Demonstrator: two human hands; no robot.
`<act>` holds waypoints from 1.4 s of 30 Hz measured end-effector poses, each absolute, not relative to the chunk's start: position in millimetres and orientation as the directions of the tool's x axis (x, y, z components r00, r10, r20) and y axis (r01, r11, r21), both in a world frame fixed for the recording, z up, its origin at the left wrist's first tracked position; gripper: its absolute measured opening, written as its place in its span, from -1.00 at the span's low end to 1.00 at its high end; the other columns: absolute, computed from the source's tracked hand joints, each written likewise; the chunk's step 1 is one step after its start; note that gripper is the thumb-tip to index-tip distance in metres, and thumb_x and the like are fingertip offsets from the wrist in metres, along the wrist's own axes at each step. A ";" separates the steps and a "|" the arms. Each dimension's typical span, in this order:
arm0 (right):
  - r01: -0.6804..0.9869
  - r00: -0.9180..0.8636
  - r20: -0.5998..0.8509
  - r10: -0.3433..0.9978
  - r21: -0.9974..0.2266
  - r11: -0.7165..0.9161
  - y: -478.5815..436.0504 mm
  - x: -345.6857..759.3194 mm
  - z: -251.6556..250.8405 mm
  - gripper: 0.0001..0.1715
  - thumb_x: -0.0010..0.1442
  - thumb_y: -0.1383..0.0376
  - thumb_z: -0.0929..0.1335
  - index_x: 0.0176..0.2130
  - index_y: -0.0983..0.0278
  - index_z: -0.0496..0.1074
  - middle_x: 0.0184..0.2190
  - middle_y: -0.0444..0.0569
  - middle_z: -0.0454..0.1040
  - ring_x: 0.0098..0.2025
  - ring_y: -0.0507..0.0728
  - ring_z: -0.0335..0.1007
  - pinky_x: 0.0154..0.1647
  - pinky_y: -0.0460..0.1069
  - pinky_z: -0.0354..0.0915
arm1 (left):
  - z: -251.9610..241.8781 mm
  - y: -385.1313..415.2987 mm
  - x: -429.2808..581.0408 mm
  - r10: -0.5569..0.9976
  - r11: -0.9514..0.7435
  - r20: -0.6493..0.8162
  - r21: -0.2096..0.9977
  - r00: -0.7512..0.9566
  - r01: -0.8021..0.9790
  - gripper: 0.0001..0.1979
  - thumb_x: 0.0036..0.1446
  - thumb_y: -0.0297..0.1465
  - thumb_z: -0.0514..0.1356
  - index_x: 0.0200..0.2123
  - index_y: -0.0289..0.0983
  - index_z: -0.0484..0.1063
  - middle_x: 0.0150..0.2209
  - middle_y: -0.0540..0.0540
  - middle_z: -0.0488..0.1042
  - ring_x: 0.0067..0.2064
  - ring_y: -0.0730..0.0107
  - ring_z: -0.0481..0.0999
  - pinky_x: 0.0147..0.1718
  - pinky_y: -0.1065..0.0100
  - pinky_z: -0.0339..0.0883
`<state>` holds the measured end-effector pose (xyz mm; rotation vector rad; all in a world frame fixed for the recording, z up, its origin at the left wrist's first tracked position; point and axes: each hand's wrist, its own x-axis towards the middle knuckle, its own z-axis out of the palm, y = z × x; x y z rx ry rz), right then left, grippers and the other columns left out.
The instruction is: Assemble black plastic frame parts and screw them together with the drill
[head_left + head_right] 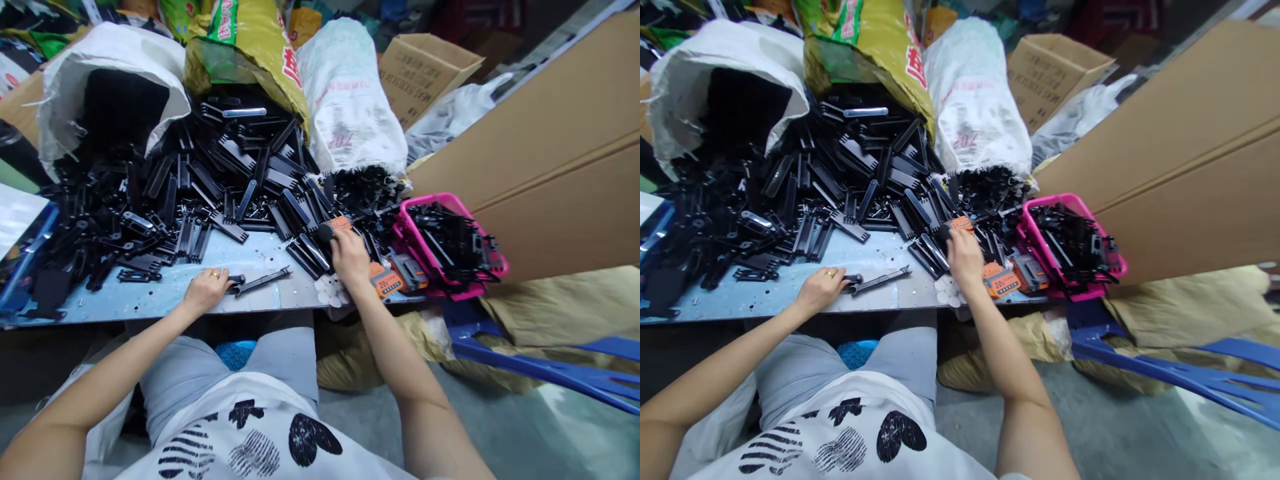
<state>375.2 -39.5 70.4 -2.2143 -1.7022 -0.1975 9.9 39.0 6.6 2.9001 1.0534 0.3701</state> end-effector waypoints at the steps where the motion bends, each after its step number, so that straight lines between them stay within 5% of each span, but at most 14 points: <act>1: 0.923 0.381 0.292 0.877 -0.171 -0.344 -40.1 398.7 76.9 -0.54 0.35 0.27 0.08 0.11 0.39 0.30 0.09 0.23 0.31 0.14 0.21 0.15 0.13 0.07 0.10 | 4.7 38.1 8.8 0.606 -0.795 0.215 0.114 0.766 0.596 -0.67 0.31 -0.29 -0.03 -0.09 -0.37 0.42 -0.26 -0.30 0.45 -0.17 0.14 0.42 -0.24 0.24 0.27; 5: 0.758 0.652 0.120 0.748 -0.131 -0.639 -34.8 469.8 100.4 -0.53 0.34 0.28 0.09 0.06 0.46 0.34 -0.04 0.34 0.38 -0.01 0.21 0.27 -0.03 0.06 0.15 | -2.3 36.1 3.2 0.557 -0.830 0.214 0.112 0.803 0.546 -0.70 0.28 -0.47 -0.01 0.02 -0.35 0.36 -0.17 -0.30 0.44 -0.12 0.13 0.40 -0.16 0.15 0.27; 10: 0.765 0.628 -0.056 0.776 -0.138 -0.629 -17.3 450.0 91.3 -0.47 0.24 0.08 0.24 0.03 0.40 0.37 -0.18 0.25 0.44 -0.16 0.24 0.37 -0.15 0.09 0.23 | -11.6 35.7 2.2 0.567 -0.819 0.243 0.058 0.787 0.571 -0.70 0.28 -0.45 0.01 0.03 -0.35 0.37 -0.19 -0.27 0.45 -0.16 0.15 0.41 -0.17 0.18 0.30; 14: 0.758 0.652 -0.032 0.758 0.007 -0.652 -15.9 397.6 62.6 -0.10 0.12 0.23 0.35 0.32 0.34 -0.08 0.01 0.36 0.30 -0.09 0.32 0.38 -0.14 0.13 0.27 | -15.8 36.1 2.2 0.560 -0.817 0.281 0.030 0.779 0.576 -0.69 0.28 -0.44 0.00 0.04 -0.34 0.36 -0.18 -0.27 0.45 -0.16 0.16 0.42 -0.15 0.17 0.31; 17: 0.758 0.652 -0.045 0.757 0.037 -0.651 -22.6 398.1 56.0 -0.08 0.18 0.35 0.27 0.35 0.35 -0.29 -0.05 0.37 0.34 -0.13 0.31 0.43 -0.15 0.14 0.29 | -16.9 38.0 0.8 0.550 -0.826 0.278 0.037 0.788 0.563 -0.69 0.28 -0.45 0.00 0.05 -0.34 0.35 -0.18 -0.27 0.45 -0.16 0.17 0.43 -0.16 0.18 0.31; 21: 0.788 0.588 -0.060 0.807 -0.183 -0.588 -33.8 449.3 71.6 -0.24 0.16 0.29 0.31 0.26 0.37 0.00 -0.12 0.26 0.44 -0.18 0.27 0.44 -0.13 0.12 0.31 | -16.7 39.2 0.0 0.544 -0.833 0.264 0.057 0.796 0.551 -0.68 0.28 -0.45 -0.01 0.06 -0.33 0.34 -0.18 -0.26 0.46 -0.17 0.17 0.43 -0.16 0.18 0.31; 26: 0.562 0.583 -0.182 0.792 -0.614 -0.555 -47.0 506.6 88.0 -0.45 0.17 0.27 0.31 0.12 0.37 0.17 -0.33 0.07 0.47 -0.52 0.04 0.35 -0.44 -0.03 0.35 | -16.9 37.1 0.7 0.568 -0.817 0.269 0.070 0.778 0.572 -0.68 0.28 -0.45 -0.01 0.05 -0.32 0.35 -0.16 -0.27 0.45 -0.16 0.15 0.43 -0.16 0.17 0.30; 31: 0.460 0.589 -0.193 0.784 -0.718 -0.522 -54.0 522.2 86.9 -0.51 0.13 0.28 0.37 0.04 0.37 0.26 -0.32 0.06 0.48 -0.49 0.02 0.35 -0.44 -0.05 0.36 | -17.6 37.7 0.5 0.538 -0.831 0.289 0.024 0.792 0.556 -0.69 0.27 -0.47 0.00 0.05 -0.35 0.35 -0.16 -0.27 0.46 -0.17 0.14 0.44 -0.18 0.18 0.31; 34: 0.571 0.612 -0.107 0.783 -0.625 -0.532 -51.5 520.6 93.8 -0.48 0.06 0.23 0.43 -0.01 0.37 0.32 -0.20 0.10 0.48 -0.30 0.09 0.41 -0.24 -0.01 0.36 | -16.1 38.3 0.6 0.531 -0.833 0.295 0.009 0.794 0.553 -0.69 0.28 -0.45 0.00 0.04 -0.36 0.36 -0.16 -0.28 0.46 -0.18 0.15 0.44 -0.18 0.18 0.31; 37: 0.680 0.685 0.033 0.728 -0.390 -0.621 -53.8 504.9 106.4 -0.40 0.04 0.10 0.44 -0.03 0.41 0.34 -0.10 0.24 0.43 -0.09 0.21 0.35 -0.08 0.07 0.28 | -14.7 37.7 1.2 0.539 -0.827 0.293 0.003 0.790 0.563 -0.69 0.29 -0.43 0.00 0.03 -0.35 0.37 -0.17 -0.27 0.47 -0.18 0.14 0.44 -0.18 0.17 0.31; 40: 0.776 0.626 0.244 0.741 -0.101 -0.622 -66.1 467.0 105.1 -0.43 0.25 0.04 0.24 0.03 0.45 0.29 -0.01 0.36 0.34 0.06 0.31 0.21 -0.02 0.13 0.21 | -15.0 37.3 1.8 0.544 -0.826 0.284 0.017 0.790 0.563 -0.69 0.29 -0.42 -0.01 0.03 -0.34 0.36 -0.18 -0.27 0.47 -0.18 0.15 0.44 -0.18 0.18 0.31; 42: 0.855 0.501 0.211 0.840 0.033 -0.518 -76.8 434.9 88.6 -0.56 0.34 0.17 0.11 -0.01 0.41 0.31 -0.08 0.31 0.37 0.02 0.27 0.24 -0.05 0.09 0.21 | -15.5 37.4 2.2 0.548 -0.826 0.282 0.036 0.788 0.562 -0.70 0.28 -0.43 -0.01 0.03 -0.32 0.37 -0.16 -0.27 0.47 -0.17 0.15 0.44 -0.18 0.18 0.31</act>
